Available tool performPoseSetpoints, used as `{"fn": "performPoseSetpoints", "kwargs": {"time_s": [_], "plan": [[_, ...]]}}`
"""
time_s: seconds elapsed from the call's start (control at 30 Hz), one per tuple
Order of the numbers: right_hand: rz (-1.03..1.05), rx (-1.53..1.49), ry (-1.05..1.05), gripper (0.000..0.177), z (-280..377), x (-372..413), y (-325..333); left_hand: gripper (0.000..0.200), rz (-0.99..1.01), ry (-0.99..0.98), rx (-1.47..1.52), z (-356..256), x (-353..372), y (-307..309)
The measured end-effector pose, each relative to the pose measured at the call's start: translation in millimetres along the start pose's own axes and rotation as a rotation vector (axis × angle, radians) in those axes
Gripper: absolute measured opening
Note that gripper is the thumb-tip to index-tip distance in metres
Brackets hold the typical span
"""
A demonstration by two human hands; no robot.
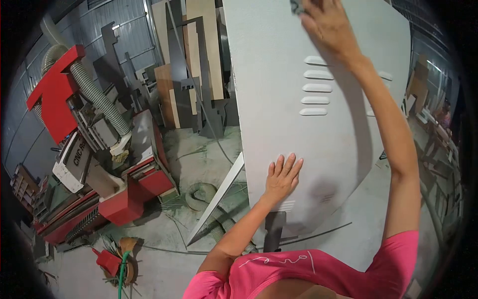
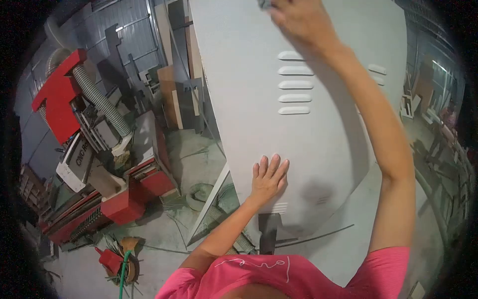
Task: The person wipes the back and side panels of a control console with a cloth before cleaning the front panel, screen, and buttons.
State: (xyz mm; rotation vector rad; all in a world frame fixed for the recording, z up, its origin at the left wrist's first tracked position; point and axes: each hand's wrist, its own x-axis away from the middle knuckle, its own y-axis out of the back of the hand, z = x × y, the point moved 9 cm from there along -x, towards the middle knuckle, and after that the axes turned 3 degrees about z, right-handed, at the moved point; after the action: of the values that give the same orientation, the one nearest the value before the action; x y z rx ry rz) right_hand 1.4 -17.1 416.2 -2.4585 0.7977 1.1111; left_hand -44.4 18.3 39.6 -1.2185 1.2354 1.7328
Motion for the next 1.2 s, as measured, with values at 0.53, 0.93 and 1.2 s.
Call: {"fn": "performPoseSetpoints", "kwargs": {"time_s": [0.53,0.93,1.2], "plan": [[0.264,-0.608,0.558,0.018,156,146,24,0.035,0.081,0.182,0.61,18,34,61],[-0.102,-0.286,-0.189,0.037,-7,-81,-1,0.023,0.302,0.708,0.847,75,73,36],[0.174,-0.288,0.22,0.042,153,49,7,0.027,0.379,0.885,1.051,96,81,19]]}}
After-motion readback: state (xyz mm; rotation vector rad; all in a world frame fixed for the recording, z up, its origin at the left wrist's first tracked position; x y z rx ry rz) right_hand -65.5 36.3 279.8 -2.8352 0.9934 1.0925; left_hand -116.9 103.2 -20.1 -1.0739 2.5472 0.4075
